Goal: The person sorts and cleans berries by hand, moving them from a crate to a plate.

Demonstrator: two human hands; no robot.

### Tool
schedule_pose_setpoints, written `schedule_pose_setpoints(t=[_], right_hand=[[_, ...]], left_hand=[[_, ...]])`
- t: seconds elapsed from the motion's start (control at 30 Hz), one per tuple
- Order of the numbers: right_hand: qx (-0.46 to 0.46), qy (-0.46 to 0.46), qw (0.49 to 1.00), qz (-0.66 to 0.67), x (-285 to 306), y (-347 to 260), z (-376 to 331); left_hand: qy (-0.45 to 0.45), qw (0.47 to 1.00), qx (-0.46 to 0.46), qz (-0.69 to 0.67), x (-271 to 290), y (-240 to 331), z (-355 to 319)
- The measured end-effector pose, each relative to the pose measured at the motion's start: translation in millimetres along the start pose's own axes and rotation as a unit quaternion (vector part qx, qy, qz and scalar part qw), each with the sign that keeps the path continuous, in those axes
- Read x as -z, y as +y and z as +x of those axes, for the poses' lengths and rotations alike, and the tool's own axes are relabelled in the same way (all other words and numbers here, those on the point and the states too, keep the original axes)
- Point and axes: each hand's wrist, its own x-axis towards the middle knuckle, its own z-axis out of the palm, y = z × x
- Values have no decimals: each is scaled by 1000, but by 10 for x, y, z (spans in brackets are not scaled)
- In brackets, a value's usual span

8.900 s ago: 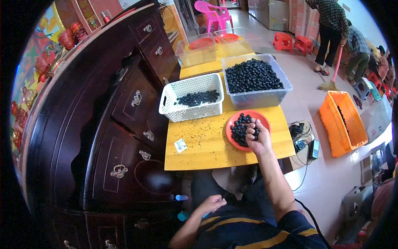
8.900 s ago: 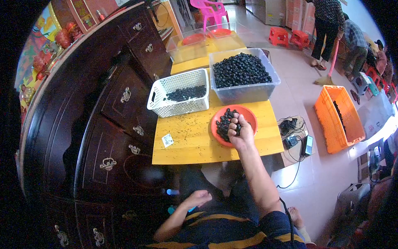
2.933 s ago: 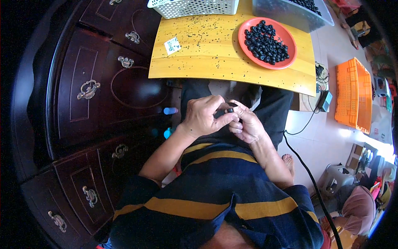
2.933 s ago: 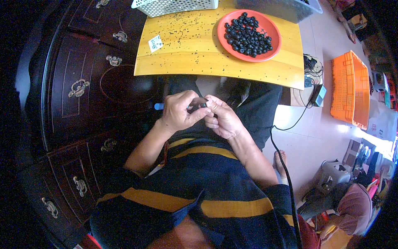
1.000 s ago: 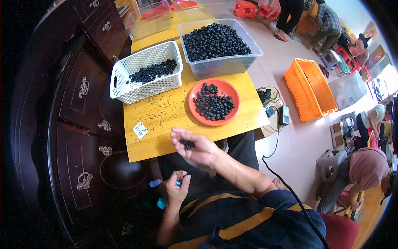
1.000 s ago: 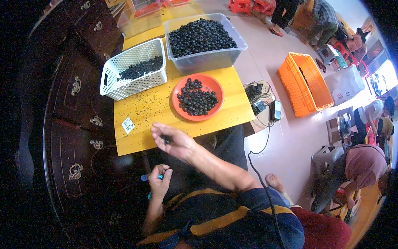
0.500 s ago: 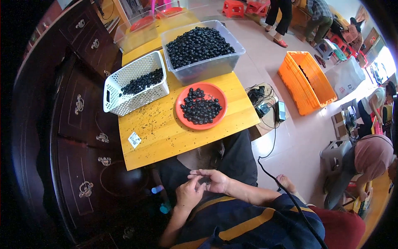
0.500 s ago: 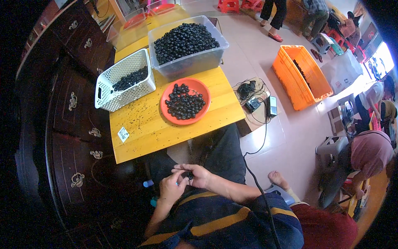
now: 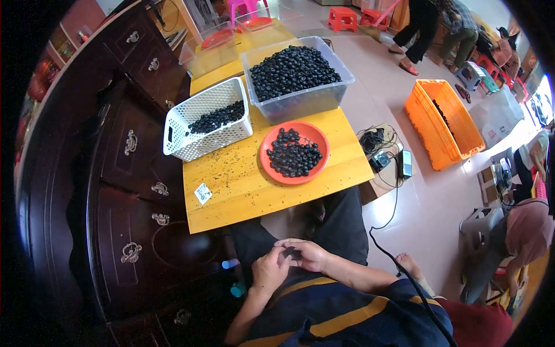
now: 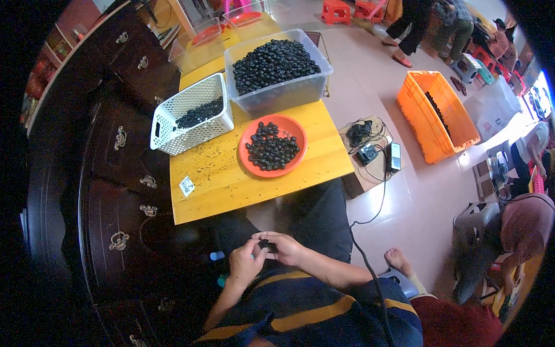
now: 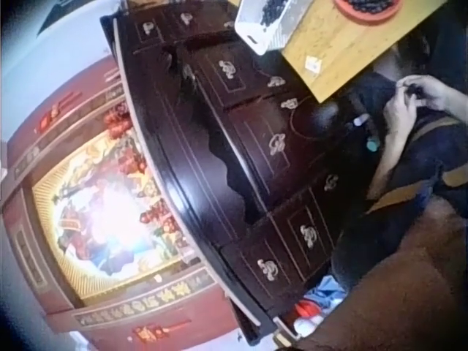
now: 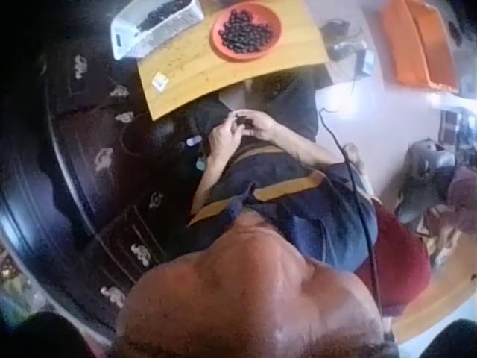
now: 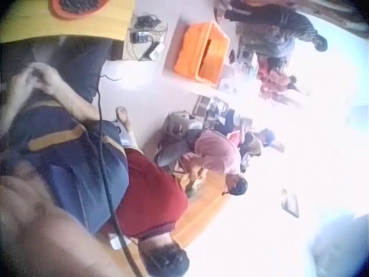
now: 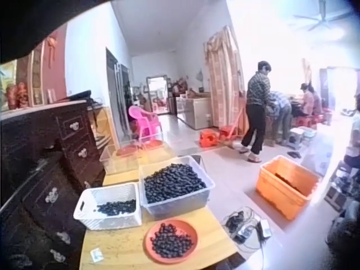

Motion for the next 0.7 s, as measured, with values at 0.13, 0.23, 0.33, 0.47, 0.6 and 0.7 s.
schedule_pose_setpoints(t=[0.13,0.23,0.33,0.47,0.6,0.7], right_hand=[[19,53,993,-102,-129,-34,-153],[7,9,993,-117,-130,-28,-151],[-2,-20,995,-100,-187,-21,-107],[-22,-32,994,-102,-219,-56,-52],[-44,-34,997,-61,-234,-128,-34],[-38,-41,996,-65,-254,-134,-14]], left_hand=[[31,998,25,-47,97,-51,53],[44,996,28,-70,163,-66,92],[48,996,20,-66,150,-122,85],[54,994,38,-87,184,-117,59],[73,985,16,-154,164,-137,74],[101,984,-8,-143,206,-132,105]])
